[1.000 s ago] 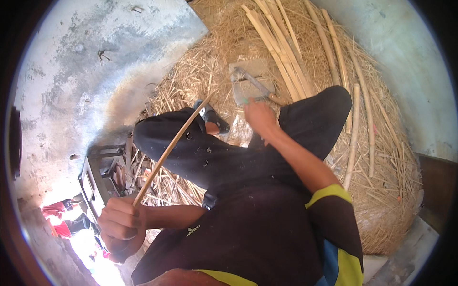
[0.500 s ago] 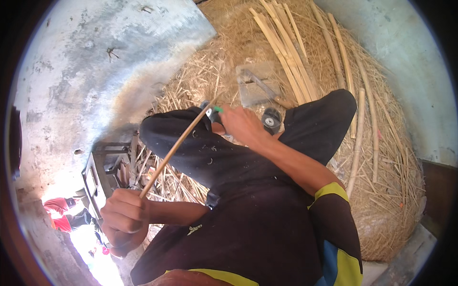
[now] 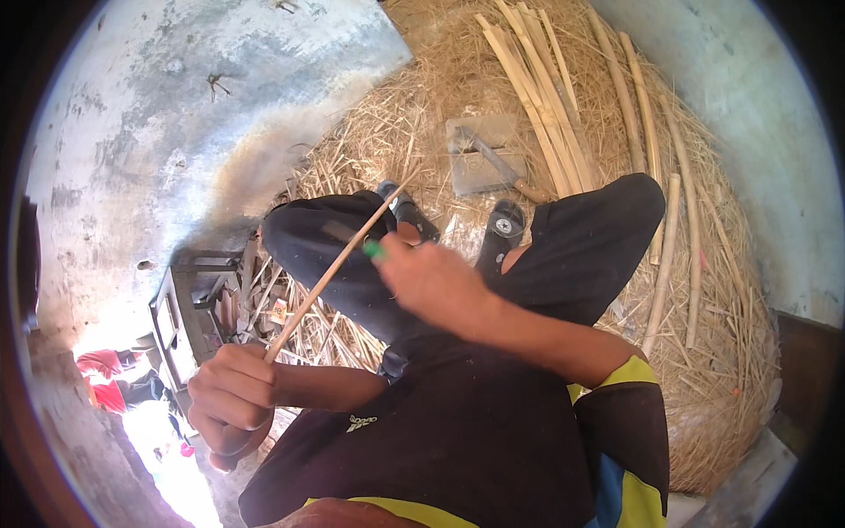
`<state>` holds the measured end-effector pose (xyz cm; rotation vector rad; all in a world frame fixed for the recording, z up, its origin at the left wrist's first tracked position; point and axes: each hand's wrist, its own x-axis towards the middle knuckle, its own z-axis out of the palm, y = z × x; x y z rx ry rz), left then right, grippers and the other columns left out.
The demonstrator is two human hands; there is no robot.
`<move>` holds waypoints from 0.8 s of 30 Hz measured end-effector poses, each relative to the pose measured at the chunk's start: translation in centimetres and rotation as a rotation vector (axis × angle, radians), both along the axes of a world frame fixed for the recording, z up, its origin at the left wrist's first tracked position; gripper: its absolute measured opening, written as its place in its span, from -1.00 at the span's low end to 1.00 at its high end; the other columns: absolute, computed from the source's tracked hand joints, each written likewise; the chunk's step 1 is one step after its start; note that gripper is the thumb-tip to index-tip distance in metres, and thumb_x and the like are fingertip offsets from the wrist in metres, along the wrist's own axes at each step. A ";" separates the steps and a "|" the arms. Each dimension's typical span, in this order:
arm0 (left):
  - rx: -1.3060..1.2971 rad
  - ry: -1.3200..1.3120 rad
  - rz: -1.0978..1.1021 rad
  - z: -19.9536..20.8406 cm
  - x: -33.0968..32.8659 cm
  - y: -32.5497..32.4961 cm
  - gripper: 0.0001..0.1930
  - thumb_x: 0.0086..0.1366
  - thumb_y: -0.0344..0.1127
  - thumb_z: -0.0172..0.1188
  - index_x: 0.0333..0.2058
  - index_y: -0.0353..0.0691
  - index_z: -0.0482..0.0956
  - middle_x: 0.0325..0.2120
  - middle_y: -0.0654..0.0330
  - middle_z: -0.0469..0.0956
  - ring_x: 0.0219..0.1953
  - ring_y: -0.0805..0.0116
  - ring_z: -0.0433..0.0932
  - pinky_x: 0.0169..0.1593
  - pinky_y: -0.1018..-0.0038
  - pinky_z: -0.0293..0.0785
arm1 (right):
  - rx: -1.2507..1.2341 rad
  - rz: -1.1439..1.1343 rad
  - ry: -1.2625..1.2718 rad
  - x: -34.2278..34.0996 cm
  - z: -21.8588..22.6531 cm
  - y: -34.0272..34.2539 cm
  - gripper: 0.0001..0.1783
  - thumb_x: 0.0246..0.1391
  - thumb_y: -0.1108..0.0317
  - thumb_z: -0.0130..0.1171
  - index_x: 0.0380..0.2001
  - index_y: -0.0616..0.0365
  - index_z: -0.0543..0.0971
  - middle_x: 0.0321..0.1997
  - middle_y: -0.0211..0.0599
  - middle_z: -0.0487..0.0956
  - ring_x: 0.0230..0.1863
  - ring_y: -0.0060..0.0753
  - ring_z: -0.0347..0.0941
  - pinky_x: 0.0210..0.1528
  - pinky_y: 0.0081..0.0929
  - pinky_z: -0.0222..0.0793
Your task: The person sits cross-legged on a straw-covered floor and uses a green utility knife to shave thin strips of wood from a bamboo stick. They hold the stick in their left hand and scrape the blade along its length, producing wood shavings that fall onto their lap and the surrounding straw.
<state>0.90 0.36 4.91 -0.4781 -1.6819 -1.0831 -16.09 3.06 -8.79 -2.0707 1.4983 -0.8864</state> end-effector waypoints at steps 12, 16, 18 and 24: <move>-0.048 -0.107 -0.192 0.2 1.1 -0.9 -0.53 0.21 -0.30 -0.11 -0.84 -0.05 -0.04 -0.89 0.39 -0.01 -0.88 0.57 -0.05 -0.77 0.59 -0.25 | 0.020 -0.104 -0.009 -0.7 -2.2 -0.8 -0.73 0.20 0.20 0.01 -0.39 0.20 0.32 -0.76 -0.06 0.43 -0.66 0.08 0.47 -0.64 -0.08 0.39; -0.043 -0.123 -0.180 0.1 1.9 -0.9 -0.52 0.22 -0.29 -0.11 -0.84 -0.06 -0.04 -0.89 0.38 -0.01 -0.88 0.56 -0.06 -0.77 0.59 -0.24 | 0.062 -0.082 0.018 0.0 -0.3 0.1 -0.73 0.20 0.21 0.00 -0.40 0.21 0.32 -0.77 -0.05 0.43 -0.66 0.10 0.48 -0.63 -0.08 0.41; -0.080 -0.117 -0.193 0.2 1.7 -0.8 -0.49 0.34 -0.23 -0.11 -0.82 -0.06 0.02 -0.89 0.43 -0.01 -0.89 0.62 -0.04 -0.79 0.61 -0.25 | 0.113 -0.105 0.073 0.5 -0.3 0.5 -0.72 0.21 0.20 -0.01 -0.40 0.22 0.32 -0.77 -0.06 0.44 -0.67 0.10 0.48 -0.64 -0.08 0.41; -0.064 -0.078 -0.151 -0.1 0.7 -0.3 -0.47 0.39 -0.20 -0.11 -0.81 -0.06 0.06 -0.90 0.44 0.01 -0.91 0.64 -0.02 -0.80 0.62 -0.26 | 0.072 -0.132 0.078 -1.7 -2.2 -0.9 -0.69 0.25 0.18 -0.08 -0.38 0.24 0.34 -0.76 -0.01 0.46 -0.70 0.12 0.47 -0.68 -0.04 0.38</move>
